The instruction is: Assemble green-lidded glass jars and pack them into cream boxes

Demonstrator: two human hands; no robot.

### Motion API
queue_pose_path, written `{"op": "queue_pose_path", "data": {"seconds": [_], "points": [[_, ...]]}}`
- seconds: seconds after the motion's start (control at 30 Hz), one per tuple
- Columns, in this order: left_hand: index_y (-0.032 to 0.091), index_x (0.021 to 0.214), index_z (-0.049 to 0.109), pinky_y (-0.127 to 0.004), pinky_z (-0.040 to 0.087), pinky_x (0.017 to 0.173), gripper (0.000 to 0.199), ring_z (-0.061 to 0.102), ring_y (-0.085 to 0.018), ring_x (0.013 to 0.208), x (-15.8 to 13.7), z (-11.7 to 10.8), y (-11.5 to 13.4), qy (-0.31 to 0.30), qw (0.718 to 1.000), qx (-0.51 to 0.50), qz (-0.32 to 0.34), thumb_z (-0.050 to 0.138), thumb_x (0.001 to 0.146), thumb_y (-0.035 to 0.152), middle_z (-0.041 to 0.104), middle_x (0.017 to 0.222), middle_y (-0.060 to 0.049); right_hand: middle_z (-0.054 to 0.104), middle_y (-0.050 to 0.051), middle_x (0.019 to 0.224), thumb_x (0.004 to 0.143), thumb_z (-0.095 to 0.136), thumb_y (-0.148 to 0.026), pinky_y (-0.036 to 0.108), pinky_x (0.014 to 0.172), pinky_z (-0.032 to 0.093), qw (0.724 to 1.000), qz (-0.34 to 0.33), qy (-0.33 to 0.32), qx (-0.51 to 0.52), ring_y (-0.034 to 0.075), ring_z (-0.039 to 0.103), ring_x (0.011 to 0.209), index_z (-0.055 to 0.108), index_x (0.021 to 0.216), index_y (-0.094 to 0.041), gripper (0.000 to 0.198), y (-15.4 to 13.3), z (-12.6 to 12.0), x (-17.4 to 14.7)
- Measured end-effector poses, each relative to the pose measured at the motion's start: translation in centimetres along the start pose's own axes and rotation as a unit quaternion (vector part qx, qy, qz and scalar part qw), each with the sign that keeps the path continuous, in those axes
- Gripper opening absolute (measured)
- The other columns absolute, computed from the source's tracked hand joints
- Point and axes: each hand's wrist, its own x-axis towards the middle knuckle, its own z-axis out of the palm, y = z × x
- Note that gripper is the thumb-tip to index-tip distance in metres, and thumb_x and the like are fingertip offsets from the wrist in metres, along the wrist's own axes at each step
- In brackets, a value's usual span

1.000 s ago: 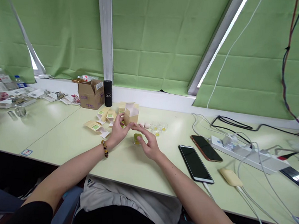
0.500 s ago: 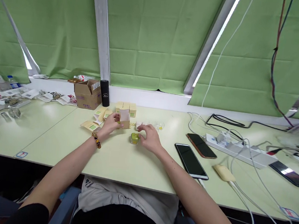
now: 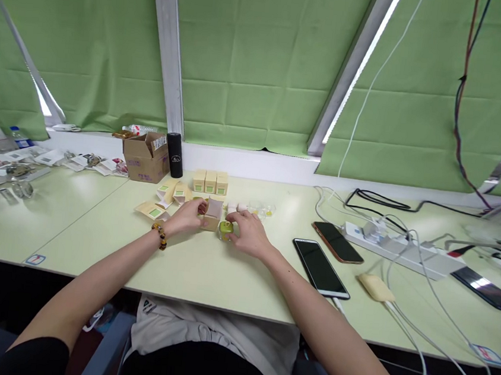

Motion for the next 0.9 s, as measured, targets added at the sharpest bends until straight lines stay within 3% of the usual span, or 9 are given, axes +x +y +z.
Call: {"op": "queue_pose_path", "data": {"seconds": [0.1,0.3,0.43,0.57,0.67,0.77,0.9], "points": [[0.018,0.107,0.069,-0.041,0.056,0.086,0.049,0.07,-0.028,0.094,-0.9,0.3,-0.3,-0.045,0.998,0.047,-0.009,0.086,0.061,0.023,0.074,0.101,-0.008,0.075,0.01,0.109,0.08,0.081,-0.026,0.042,0.09,0.045,1.0,0.005,-0.005,-0.013,0.032,0.066,0.109,0.066,0.112,-0.023,0.035,0.0,0.1,0.0],[0.022,0.131,0.051,-0.045,0.053,0.097,0.072,0.066,-0.029,0.112,-1.9,0.9,-0.3,0.003,0.998,0.056,0.011,0.087,0.07,0.033,0.067,0.12,-0.011,0.076,0.007,0.11,0.081,0.079,-0.025,0.036,0.081,0.045,0.998,0.054,-0.025,-0.014,0.027,0.069,0.1,0.064,0.122,-0.023,0.043,-0.2,-0.5,-0.1],[0.024,0.123,0.051,-0.04,0.052,0.102,0.038,0.062,-0.023,0.118,-2.1,0.8,0.6,0.091,0.989,0.053,0.1,0.069,0.091,0.035,0.059,0.127,-0.011,0.075,0.005,0.118,0.082,0.078,-0.025,0.032,0.077,0.044,0.998,0.058,-0.038,-0.003,0.024,0.069,0.101,0.062,0.124,-0.025,0.045,-0.2,-0.8,-0.2],[0.022,0.103,0.068,-0.043,0.046,0.113,0.014,0.055,-0.026,0.131,-2.3,0.9,1.3,0.079,0.977,0.111,0.165,0.063,0.096,0.033,0.055,0.133,-0.011,0.075,0.005,0.121,0.083,0.076,-0.025,0.031,0.072,0.042,0.997,0.065,-0.043,0.004,0.023,0.07,0.099,0.06,0.125,-0.026,0.045,-0.4,-0.7,-0.2],[0.022,0.11,0.074,-0.044,0.044,0.116,0.022,0.055,-0.027,0.135,-2.2,1.4,1.0,0.057,0.979,0.121,0.151,0.06,0.098,0.035,0.055,0.142,-0.012,0.076,0.005,0.119,0.082,0.076,-0.023,0.031,0.071,0.042,0.997,0.07,-0.043,0.005,0.024,0.07,0.099,0.06,0.123,-0.026,0.043,-0.4,-0.6,-0.2],[0.02,0.118,0.072,-0.044,0.05,0.107,0.028,0.063,-0.026,0.121,-1.9,1.7,0.4,0.068,0.986,0.101,0.113,0.059,0.099,0.036,0.066,0.131,-0.013,0.076,0.004,0.116,0.082,0.075,-0.022,0.032,0.072,0.043,0.997,0.072,-0.018,0.018,0.025,0.07,0.099,0.061,0.12,-0.027,0.041,0.0,-0.6,-0.1],[0.018,0.125,0.069,-0.041,0.053,0.099,0.034,0.068,-0.024,0.106,-1.7,1.8,-0.1,0.082,0.992,0.057,0.072,0.062,0.097,0.036,0.073,0.125,-0.012,0.075,0.003,0.112,0.081,0.075,-0.026,0.034,0.074,0.048,0.99,0.084,0.088,0.078,0.025,0.069,0.097,0.061,0.118,-0.027,0.039,0.6,-0.6,0.0]]}}
